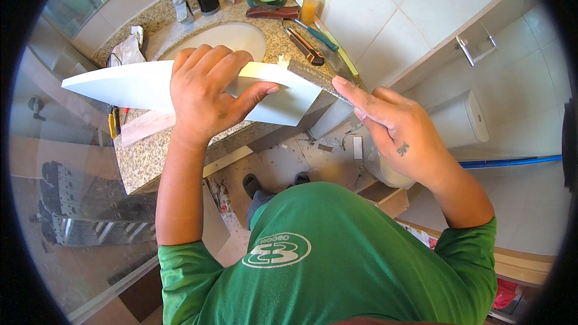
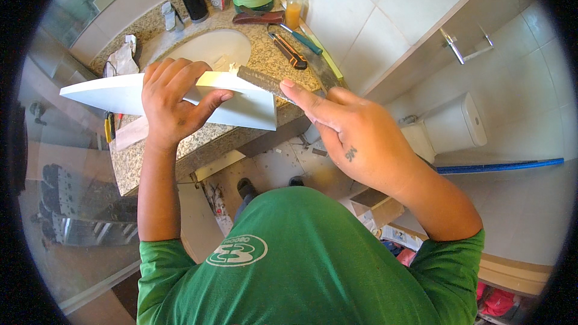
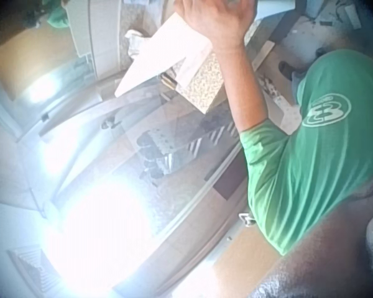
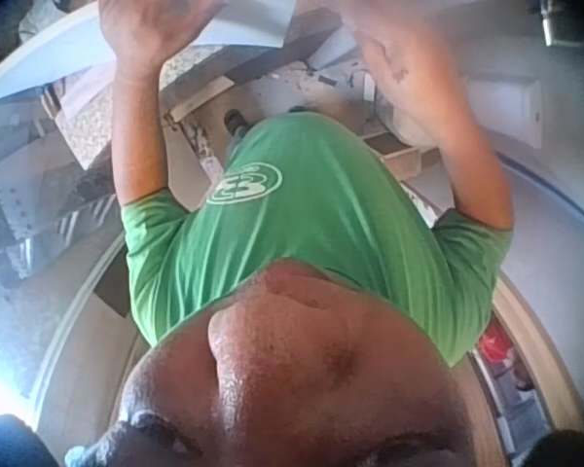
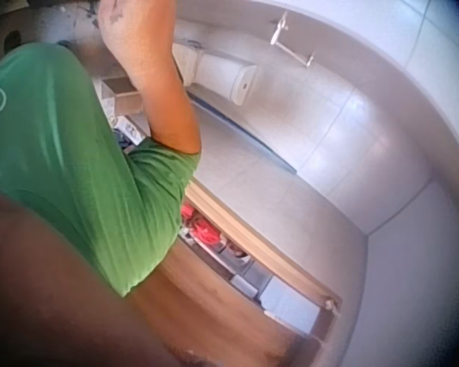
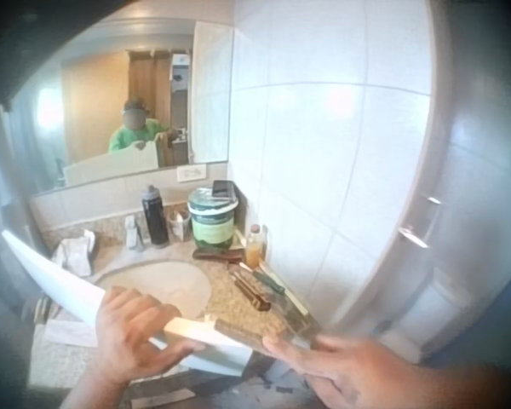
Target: The person scrapes the edges and surface of a white rectangular panel with a metal scraper. They repeatedly reposition the panel on a bathroom countertop and continue scraping different edges and sides.
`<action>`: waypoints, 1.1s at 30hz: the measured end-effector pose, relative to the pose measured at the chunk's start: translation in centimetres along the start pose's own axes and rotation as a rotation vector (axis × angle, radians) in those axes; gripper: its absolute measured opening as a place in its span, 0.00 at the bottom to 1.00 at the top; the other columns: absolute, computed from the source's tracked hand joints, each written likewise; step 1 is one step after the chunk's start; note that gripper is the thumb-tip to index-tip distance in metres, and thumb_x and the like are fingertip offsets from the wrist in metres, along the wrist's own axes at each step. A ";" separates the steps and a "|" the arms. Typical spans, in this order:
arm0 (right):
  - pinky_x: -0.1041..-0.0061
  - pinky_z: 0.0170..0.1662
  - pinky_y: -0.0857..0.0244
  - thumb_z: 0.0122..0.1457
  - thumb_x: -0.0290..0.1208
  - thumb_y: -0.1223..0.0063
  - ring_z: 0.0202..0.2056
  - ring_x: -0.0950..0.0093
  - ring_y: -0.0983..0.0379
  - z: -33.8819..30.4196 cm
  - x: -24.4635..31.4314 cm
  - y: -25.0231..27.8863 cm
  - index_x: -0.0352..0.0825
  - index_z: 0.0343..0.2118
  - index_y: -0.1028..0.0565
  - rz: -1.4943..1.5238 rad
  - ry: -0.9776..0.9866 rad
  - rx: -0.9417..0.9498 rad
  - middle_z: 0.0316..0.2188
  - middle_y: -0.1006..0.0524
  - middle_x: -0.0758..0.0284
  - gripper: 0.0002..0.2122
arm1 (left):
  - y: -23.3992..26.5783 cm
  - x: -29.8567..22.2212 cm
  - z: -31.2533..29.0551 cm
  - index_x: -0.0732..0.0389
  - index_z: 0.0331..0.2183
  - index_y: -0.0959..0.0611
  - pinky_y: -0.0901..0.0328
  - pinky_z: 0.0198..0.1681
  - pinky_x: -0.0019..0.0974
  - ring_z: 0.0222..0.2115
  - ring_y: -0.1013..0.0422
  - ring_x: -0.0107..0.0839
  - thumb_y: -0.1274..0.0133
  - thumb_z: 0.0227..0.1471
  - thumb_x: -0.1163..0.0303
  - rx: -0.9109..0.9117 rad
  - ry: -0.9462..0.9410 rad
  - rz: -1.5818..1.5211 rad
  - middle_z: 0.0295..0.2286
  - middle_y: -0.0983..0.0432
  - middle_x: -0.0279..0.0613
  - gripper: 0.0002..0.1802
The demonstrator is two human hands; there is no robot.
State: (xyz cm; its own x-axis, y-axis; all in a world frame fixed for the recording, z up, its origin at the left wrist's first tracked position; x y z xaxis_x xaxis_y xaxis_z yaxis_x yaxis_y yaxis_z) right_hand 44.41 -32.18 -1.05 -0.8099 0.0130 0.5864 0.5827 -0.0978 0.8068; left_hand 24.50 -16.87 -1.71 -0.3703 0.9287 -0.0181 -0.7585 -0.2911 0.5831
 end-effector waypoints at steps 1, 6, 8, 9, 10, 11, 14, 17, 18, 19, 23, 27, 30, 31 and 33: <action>0.75 0.31 0.39 0.63 0.16 0.50 0.25 0.74 0.39 0.1 0.5 0.4 0.49 0.65 0.29 -0.044 0.105 -0.065 0.24 0.36 0.65 0.29 | 0.0 0.0 0.0 0.54 0.30 0.16 0.41 0.32 0.39 0.25 0.30 0.35 0.30 0.39 0.41 0.001 0.001 0.002 0.24 0.25 0.31 0.27; 0.75 0.31 0.38 0.62 0.14 0.50 0.25 0.74 0.39 0.1 1.0 0.5 0.49 0.66 0.29 -0.140 0.167 -0.108 0.25 0.34 0.64 0.30 | -0.2 0.0 0.0 0.54 0.30 0.16 0.41 0.33 0.39 0.25 0.30 0.35 0.30 0.39 0.41 0.008 -0.006 0.007 0.24 0.25 0.31 0.27; 0.75 0.31 0.39 0.62 0.15 0.50 0.25 0.74 0.39 -0.3 0.9 0.3 0.49 0.66 0.29 -0.071 0.111 -0.059 0.25 0.34 0.64 0.30 | -0.2 0.1 0.0 0.54 0.29 0.16 0.41 0.33 0.39 0.25 0.30 0.35 0.31 0.40 0.41 0.013 0.002 0.010 0.24 0.25 0.31 0.26; 0.75 0.31 0.39 0.62 0.15 0.50 0.25 0.73 0.38 -0.2 0.3 0.0 0.49 0.66 0.29 -0.046 0.008 0.002 0.25 0.33 0.64 0.30 | -0.1 0.1 0.0 0.54 0.30 0.16 0.40 0.33 0.39 0.25 0.30 0.35 0.31 0.40 0.42 0.009 0.001 0.010 0.24 0.25 0.31 0.26; 0.75 0.31 0.39 0.62 0.14 0.50 0.25 0.74 0.38 -0.3 0.9 0.3 0.49 0.66 0.29 -0.027 0.099 -0.050 0.25 0.33 0.64 0.30 | -0.1 0.1 0.0 0.54 0.30 0.16 0.40 0.33 0.39 0.25 0.30 0.35 0.31 0.40 0.42 0.007 0.003 0.012 0.24 0.25 0.31 0.26; 0.75 0.31 0.39 0.61 0.14 0.50 0.25 0.74 0.38 -0.2 1.0 0.3 0.49 0.66 0.29 -0.017 0.114 -0.059 0.25 0.33 0.64 0.30 | -0.1 0.0 0.0 0.54 0.30 0.16 0.40 0.33 0.39 0.25 0.30 0.35 0.31 0.40 0.42 0.005 0.002 0.012 0.24 0.25 0.31 0.26; 0.76 0.31 0.39 0.61 0.13 0.52 0.26 0.74 0.36 0.2 1.1 0.5 0.49 0.66 0.29 -0.042 0.163 -0.100 0.26 0.32 0.64 0.31 | -0.2 0.0 0.1 0.55 0.30 0.15 0.40 0.33 0.39 0.25 0.30 0.35 0.30 0.39 0.42 0.014 0.006 0.004 0.23 0.26 0.31 0.26; 0.77 0.31 0.39 0.61 0.13 0.52 0.25 0.74 0.37 0.1 0.9 0.2 0.49 0.66 0.29 -0.012 0.121 -0.085 0.25 0.32 0.65 0.31 | -0.2 0.0 0.2 0.55 0.30 0.15 0.40 0.33 0.40 0.25 0.30 0.35 0.30 0.39 0.43 0.005 0.002 0.001 0.23 0.26 0.31 0.26; 0.77 0.31 0.39 0.61 0.13 0.52 0.25 0.73 0.37 0.1 0.3 -0.2 0.49 0.66 0.29 0.007 0.015 -0.026 0.25 0.33 0.65 0.31 | -0.2 0.0 0.2 0.55 0.30 0.15 0.40 0.33 0.40 0.25 0.30 0.35 0.30 0.39 0.43 0.005 -0.002 0.000 0.22 0.27 0.31 0.26; 0.77 0.31 0.39 0.62 0.14 0.52 0.25 0.74 0.37 -0.1 0.9 0.1 0.49 0.66 0.29 0.009 0.115 -0.080 0.25 0.32 0.65 0.30 | -0.2 0.0 0.2 0.55 0.30 0.15 0.41 0.32 0.40 0.25 0.30 0.35 0.30 0.39 0.43 0.005 -0.002 -0.002 0.22 0.27 0.31 0.26; 0.75 0.32 0.37 0.64 0.17 0.51 0.26 0.75 0.37 0.5 0.7 0.2 0.50 0.66 0.30 -0.039 0.188 -0.112 0.26 0.32 0.65 0.28 | -0.3 0.0 0.3 0.55 0.30 0.15 0.41 0.32 0.40 0.25 0.30 0.36 0.31 0.40 0.42 0.015 -0.002 -0.001 0.22 0.27 0.31 0.26; 0.74 0.35 0.35 0.68 0.23 0.52 0.28 0.78 0.34 2.6 -0.8 0.8 0.46 0.67 0.31 -0.055 0.211 -0.171 0.28 0.27 0.67 0.24 | -0.4 0.0 0.3 0.55 0.30 0.15 0.41 0.33 0.40 0.26 0.30 0.36 0.31 0.40 0.41 0.042 0.000 0.012 0.22 0.27 0.31 0.27; 0.77 0.37 0.35 0.71 0.30 0.52 0.31 0.81 0.34 3.7 -2.1 0.2 0.37 0.65 0.31 0.163 0.051 -0.144 0.32 0.25 0.71 0.21 | -0.4 0.0 0.2 0.55 0.30 0.15 0.41 0.33 0.41 0.26 0.30 0.36 0.31 0.40 0.41 0.050 0.011 0.019 0.22 0.27 0.32 0.27; 0.78 0.39 0.35 0.71 0.32 0.52 0.32 0.82 0.33 3.9 -2.2 0.1 0.34 0.64 0.30 0.241 0.011 -0.149 0.33 0.24 0.72 0.20 | -0.4 0.0 0.2 0.55 0.30 0.15 0.41 0.33 0.41 0.26 0.30 0.36 0.31 0.40 0.41 0.049 0.013 0.017 0.22 0.27 0.32 0.27; 0.80 0.43 0.35 0.72 0.37 0.50 0.36 0.83 0.31 5.2 -2.1 -0.7 0.29 0.60 0.28 0.393 -0.049 -0.188 0.36 0.22 0.72 0.20 | -0.4 0.0 0.2 0.55 0.30 0.15 0.41 0.33 0.41 0.26 0.30 0.36 0.31 0.40 0.41 0.057 0.019 0.019 0.22 0.27 0.32 0.28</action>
State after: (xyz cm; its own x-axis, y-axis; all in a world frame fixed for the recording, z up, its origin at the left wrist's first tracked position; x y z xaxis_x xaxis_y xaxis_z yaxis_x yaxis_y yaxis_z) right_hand 46.10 -26.99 -2.47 -0.5220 -0.0146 0.8528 0.8199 -0.2841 0.4970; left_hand 24.95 -16.69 -1.79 -0.3951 0.9184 -0.0219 -0.7199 -0.2947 0.6284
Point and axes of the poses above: each hand's wrist, its own z-axis towards the middle knuckle, its own y-axis out of the back of the hand, x = y × z, the point moved 6 cm from there along z, towards the middle knuckle
